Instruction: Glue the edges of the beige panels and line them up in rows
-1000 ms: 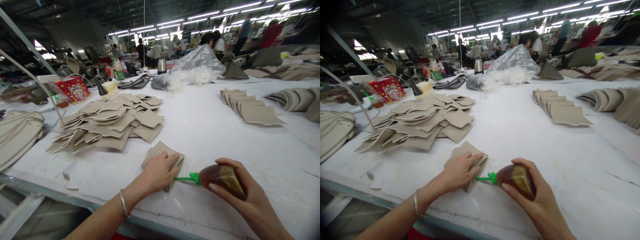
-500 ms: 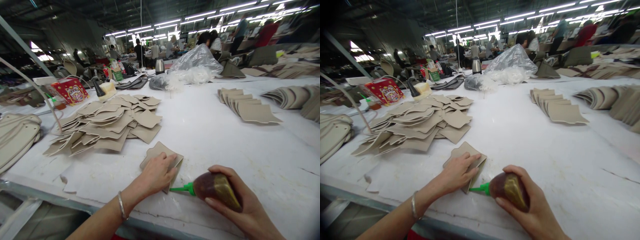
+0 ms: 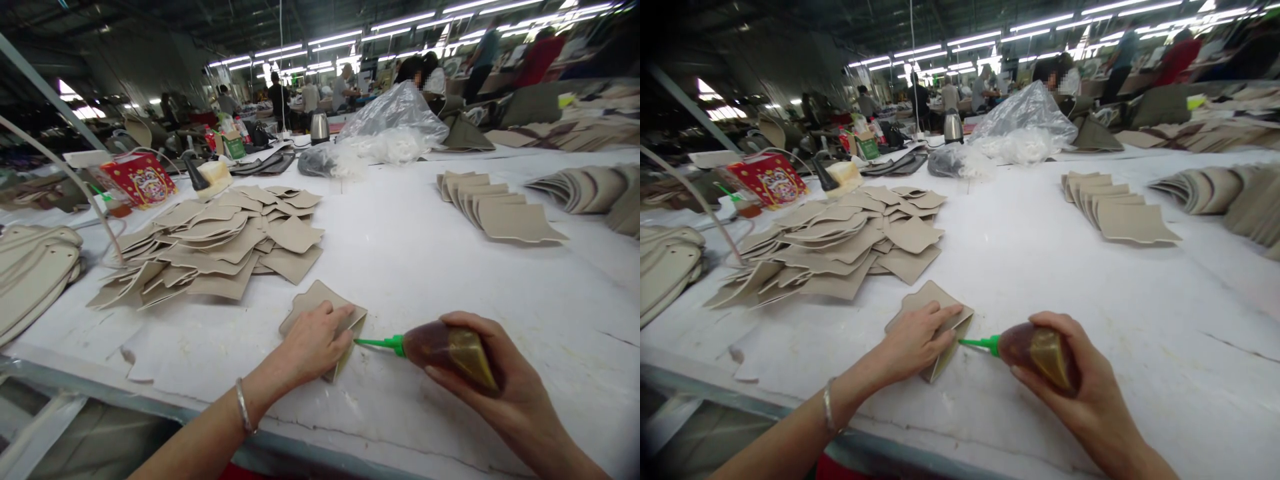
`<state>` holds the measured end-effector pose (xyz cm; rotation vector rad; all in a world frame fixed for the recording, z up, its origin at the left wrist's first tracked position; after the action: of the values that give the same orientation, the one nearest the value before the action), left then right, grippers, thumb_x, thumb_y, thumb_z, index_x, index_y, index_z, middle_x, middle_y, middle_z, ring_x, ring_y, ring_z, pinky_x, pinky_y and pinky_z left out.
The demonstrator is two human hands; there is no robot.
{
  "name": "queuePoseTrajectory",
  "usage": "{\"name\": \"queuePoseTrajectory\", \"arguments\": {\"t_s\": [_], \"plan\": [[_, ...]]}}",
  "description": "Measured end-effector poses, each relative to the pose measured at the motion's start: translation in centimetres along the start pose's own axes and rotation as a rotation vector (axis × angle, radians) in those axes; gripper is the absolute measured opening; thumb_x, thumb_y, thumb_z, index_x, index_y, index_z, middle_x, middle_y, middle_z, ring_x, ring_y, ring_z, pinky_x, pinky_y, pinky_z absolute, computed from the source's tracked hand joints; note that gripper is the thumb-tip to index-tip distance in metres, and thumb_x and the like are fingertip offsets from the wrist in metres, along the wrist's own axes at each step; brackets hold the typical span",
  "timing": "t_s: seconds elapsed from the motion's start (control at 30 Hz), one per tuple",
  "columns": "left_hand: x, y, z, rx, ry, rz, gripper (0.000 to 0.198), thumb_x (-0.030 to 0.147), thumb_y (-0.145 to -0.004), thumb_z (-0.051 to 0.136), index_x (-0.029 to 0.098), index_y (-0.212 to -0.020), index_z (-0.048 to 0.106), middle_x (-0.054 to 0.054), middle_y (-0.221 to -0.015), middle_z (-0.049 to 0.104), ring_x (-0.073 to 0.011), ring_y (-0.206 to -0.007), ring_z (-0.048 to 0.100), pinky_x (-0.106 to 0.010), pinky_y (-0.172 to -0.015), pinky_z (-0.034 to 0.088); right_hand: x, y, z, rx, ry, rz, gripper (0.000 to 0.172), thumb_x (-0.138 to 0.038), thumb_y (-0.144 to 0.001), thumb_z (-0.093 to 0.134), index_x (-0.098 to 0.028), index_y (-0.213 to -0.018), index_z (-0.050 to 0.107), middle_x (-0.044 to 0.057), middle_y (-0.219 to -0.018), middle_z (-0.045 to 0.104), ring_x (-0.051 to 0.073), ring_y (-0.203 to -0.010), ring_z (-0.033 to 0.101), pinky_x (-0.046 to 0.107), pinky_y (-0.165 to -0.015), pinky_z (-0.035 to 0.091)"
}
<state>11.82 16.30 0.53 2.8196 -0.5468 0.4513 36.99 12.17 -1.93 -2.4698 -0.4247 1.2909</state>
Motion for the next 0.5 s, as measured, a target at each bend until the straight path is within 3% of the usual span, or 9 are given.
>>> {"name": "queuePoseTrajectory", "arguments": {"t_s": [0.13,0.33,0.5], "plan": [[-0.2,-0.1,0.1,0.001,0.012,0.002,0.047,0.037,-0.096,0.036,0.029,-0.141,0.046,-0.005,-0.105,0.062,-0.0263,-0.093,0.064,-0.038,-0.081,0.050,0.0,-0.2,0.0,-0.059,-0.032,-0.047,0.038,-0.035,-0.086,0.069,-0.031,-0.118,0.050,0.001,-0.108,0.057,0.020,-0.090,0.061,0.024,-0.075,0.054],[-0.3,-0.2,0.4,0.010,0.014,0.012,0.047,0.035,-0.095,0.037,0.030,-0.141,0.045,-0.005,-0.108,0.062,-0.0256,-0.094,0.064,-0.037,-0.082,0.049,1.1,-0.2,-0.2,0.066,0.027,0.005,0.042,-0.042,-0.082,0.071,-0.032,-0.118,0.051,0.002,-0.109,0.056,0.023,-0.091,0.059,0.033,-0.083,0.052],[-0.2,-0.2,0.2,-0.001,0.020,0.013,0.047,0.035,-0.096,0.036,0.027,-0.141,0.046,-0.005,-0.107,0.062,-0.0248,-0.095,0.064,-0.035,-0.082,0.048,0.9,0.1,0.3,-0.024,-0.088,0.028,0.038,-0.038,-0.085,0.069,-0.033,-0.117,0.051,0.001,-0.108,0.057,0.022,-0.091,0.060,0.030,-0.080,0.053]]}}
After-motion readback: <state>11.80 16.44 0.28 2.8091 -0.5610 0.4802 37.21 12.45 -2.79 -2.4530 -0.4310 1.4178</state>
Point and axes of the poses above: each hand's wrist, its own y-axis away from the middle knuckle, its own z-axis out of the palm, x = y × z, the point moved 1 cm from there along -y, towards the middle knuckle
